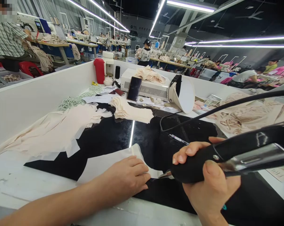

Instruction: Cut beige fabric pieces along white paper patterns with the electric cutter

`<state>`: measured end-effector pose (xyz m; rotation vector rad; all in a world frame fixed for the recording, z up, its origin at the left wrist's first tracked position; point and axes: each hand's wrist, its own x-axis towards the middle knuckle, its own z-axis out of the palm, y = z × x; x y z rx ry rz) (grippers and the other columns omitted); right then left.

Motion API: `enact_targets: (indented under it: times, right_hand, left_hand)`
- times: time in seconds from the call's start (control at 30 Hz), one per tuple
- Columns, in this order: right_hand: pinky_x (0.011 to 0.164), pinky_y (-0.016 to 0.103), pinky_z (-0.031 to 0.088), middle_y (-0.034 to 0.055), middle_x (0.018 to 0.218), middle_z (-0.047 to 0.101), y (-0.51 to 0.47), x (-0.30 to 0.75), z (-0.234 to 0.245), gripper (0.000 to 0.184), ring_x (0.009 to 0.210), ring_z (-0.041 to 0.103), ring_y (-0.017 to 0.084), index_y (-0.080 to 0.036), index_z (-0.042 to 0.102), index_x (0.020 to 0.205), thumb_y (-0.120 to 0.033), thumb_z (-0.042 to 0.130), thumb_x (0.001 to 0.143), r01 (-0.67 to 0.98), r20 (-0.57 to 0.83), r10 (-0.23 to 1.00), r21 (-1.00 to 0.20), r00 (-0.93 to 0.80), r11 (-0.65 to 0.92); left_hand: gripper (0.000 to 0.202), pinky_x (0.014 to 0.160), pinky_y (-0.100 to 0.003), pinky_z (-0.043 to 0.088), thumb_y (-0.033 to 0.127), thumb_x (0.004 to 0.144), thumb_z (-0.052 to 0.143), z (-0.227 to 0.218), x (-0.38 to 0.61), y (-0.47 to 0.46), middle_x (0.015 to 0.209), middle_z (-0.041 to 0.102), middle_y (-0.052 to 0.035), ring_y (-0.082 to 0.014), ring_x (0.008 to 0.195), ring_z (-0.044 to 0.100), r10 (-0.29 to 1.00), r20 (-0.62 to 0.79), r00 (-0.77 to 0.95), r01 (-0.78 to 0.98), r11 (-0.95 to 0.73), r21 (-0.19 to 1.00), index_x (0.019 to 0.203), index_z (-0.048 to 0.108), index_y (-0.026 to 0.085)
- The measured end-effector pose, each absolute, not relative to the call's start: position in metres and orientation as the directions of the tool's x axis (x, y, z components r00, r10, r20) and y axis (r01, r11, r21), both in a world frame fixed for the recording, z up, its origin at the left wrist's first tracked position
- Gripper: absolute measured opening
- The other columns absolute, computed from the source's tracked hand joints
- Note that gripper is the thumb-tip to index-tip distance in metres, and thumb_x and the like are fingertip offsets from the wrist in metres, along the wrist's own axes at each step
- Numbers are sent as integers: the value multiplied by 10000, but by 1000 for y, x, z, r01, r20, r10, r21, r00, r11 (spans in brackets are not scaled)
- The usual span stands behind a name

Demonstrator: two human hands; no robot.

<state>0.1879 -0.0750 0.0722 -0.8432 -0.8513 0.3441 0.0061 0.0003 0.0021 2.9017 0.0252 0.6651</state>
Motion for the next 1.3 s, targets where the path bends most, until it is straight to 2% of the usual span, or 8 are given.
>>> enact_targets:
  times: [0.2,0.33,0.6,0.73,0.83,0.97,1.13,1.3]
  right_hand:
    - [486,293,605,-42,787,705,-71,198,65,441,559,658,151,-263,677,1166,-413,923,833,103,567,563,-754,601,649]
    - [516,308,611,-47,822,694,-61,215,57,426,584,669,151,-278,654,1195,-399,895,866,151,578,535,-754,616,640]
    - [536,282,603,-57,838,700,-37,229,55,338,592,660,132,-290,619,1143,-383,856,920,167,604,507,-728,615,664]
    - [542,281,604,-51,841,710,-35,218,55,297,590,659,130,-290,618,1090,-357,852,922,116,592,537,-730,601,674]
    - [545,277,606,-58,841,712,-35,209,54,282,582,659,127,-300,603,1086,-320,832,922,72,562,572,-748,598,660]
    - [533,268,602,-68,827,720,-32,200,57,316,562,662,125,-298,584,1080,-294,829,880,52,534,585,-763,610,644]
    - [535,278,591,-73,787,693,-29,194,62,259,555,643,123,-279,563,971,-304,795,859,72,520,597,-788,610,612]
    - [557,299,572,-67,783,666,-27,190,61,260,586,617,134,-276,558,957,-342,790,862,86,501,610,-811,615,579]
  left_hand:
    - [142,1073,-385,602,197,1107,636,12,-1,9,1237,747,-102,-238,1155,721,183,466,866,20,-943,333,1222,699,142]
    - [260,1015,-345,632,197,1167,483,14,-7,26,1158,771,-91,-216,1095,737,217,476,852,66,-947,315,1132,734,138]
    - [216,943,-404,638,76,1069,570,13,-14,23,1160,762,-77,-251,1037,723,326,300,897,230,-921,313,1101,764,164]
    - [184,845,-369,620,126,1060,611,32,-17,14,1059,742,-32,-226,936,727,416,88,905,357,-856,373,1026,772,208]
    - [248,777,-343,602,167,1101,566,49,-12,18,963,713,-23,-206,853,727,442,-49,896,429,-831,354,936,749,199]
    - [81,950,-386,604,141,1075,649,59,4,37,1150,737,-58,-245,1064,724,342,62,938,304,-893,332,1119,699,187]
    - [345,1179,-424,527,224,958,859,53,27,64,1349,719,-97,-274,1371,636,125,88,988,71,-885,461,1220,637,189]
    - [388,1204,-485,512,252,897,917,47,34,75,1369,713,-106,-300,1406,619,72,18,997,55,-886,461,1191,669,196]
